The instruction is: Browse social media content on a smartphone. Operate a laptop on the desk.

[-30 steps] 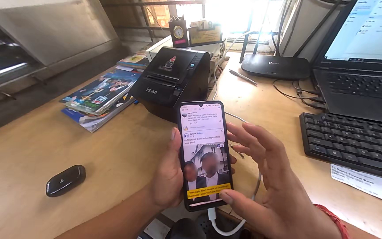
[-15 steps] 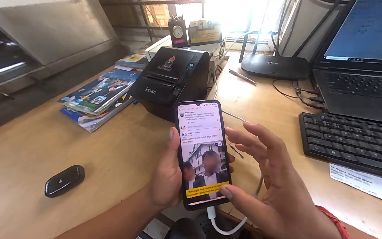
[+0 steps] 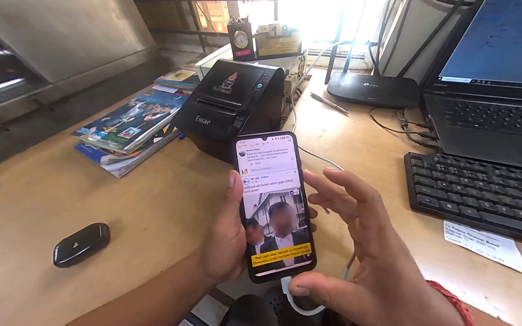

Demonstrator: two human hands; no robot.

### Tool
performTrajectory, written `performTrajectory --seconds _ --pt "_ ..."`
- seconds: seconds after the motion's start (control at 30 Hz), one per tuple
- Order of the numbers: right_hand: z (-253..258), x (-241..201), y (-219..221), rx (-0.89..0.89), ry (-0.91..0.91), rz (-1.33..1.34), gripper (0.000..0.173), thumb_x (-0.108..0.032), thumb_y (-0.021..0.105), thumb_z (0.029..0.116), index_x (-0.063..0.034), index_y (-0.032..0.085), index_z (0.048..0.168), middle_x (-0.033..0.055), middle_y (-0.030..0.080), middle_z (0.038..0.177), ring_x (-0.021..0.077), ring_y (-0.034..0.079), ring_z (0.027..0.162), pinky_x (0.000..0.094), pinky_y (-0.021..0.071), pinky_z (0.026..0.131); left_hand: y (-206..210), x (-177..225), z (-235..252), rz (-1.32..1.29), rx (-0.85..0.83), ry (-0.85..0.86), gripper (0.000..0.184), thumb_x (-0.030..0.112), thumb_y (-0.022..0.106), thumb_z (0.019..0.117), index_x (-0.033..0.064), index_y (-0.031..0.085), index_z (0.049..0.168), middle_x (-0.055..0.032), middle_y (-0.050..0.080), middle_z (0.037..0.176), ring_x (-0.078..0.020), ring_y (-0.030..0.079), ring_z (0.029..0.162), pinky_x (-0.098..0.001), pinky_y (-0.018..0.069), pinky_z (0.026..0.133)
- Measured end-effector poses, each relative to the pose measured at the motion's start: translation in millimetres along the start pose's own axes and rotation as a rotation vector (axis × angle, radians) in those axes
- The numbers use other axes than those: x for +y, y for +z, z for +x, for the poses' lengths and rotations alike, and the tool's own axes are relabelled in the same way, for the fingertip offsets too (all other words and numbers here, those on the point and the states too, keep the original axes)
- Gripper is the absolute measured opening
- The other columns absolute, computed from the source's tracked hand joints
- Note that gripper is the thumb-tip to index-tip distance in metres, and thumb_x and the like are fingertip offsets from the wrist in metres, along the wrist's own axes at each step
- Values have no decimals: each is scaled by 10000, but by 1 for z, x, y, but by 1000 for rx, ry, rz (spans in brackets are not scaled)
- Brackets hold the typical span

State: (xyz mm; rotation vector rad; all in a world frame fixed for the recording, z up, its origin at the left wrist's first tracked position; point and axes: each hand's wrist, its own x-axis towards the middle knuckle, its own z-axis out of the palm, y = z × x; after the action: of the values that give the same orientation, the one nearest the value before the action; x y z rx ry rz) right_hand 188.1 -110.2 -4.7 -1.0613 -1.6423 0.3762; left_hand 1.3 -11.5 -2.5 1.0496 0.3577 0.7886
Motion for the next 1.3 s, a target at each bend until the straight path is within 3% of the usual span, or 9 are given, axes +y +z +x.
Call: performTrajectory --seconds 0.3,0.47,0.73,0.97,1.17,1.3 --pt "1 0 1 0 -1 -15 985 -462 852 805 -197 272 1556 18 501 1528 187 569 1324 410 523 1098 -1 0 0 -25 -7 -1 616 707 395 969 240 631 1293 -52 725 1079 -137 724 973 -327 617 826" --pt "1 0 0 -5 -9 -30 966 -461 843 815 -201 274 1551 21 495 1537 196 568 1326 407 532 1085 2 1 0 0 31 -2 597 703 376 978 250 645 1257 -33 730 1025 -111 729 892 -295 623 756" --pt "-1 5 1 8 -52 -192 891 -455 789 868 -178 288 1551 21 510 1527 185 536 1361 409 497 1114 -3 -1 2 -75 -67 16 614 691 373 987 224 625 1295 -43 716 1054 -123 719 937 -317 618 800" --pt "-1 4 -1 15 -66 -297 734 -462 738 902 -164 406 1486 51 510 1497 173 506 1375 383 501 1083 -1 -1 3 -83 -76 50 604 668 345 1007 229 613 1323 -42 714 1110 -131 714 1007 -334 613 851" --pt "-2 5 0 -2 -60 -340 591 -466 712 915 -162 546 1393 55 513 1456 157 546 1294 342 542 990 0 0 3 -86 -77 54 600 657 342 1014 224 611 1331 -48 712 1122 -136 710 1018 -343 610 863" --pt "-2 5 0 -13 -57 -352 589 -463 710 915 -173 539 1398 49 504 1468 156 548 1291 342 544 985 -1 0 2 -101 -76 44 605 662 350 1009 225 614 1332 -50 710 1146 -141 704 1053 -355 605 884"
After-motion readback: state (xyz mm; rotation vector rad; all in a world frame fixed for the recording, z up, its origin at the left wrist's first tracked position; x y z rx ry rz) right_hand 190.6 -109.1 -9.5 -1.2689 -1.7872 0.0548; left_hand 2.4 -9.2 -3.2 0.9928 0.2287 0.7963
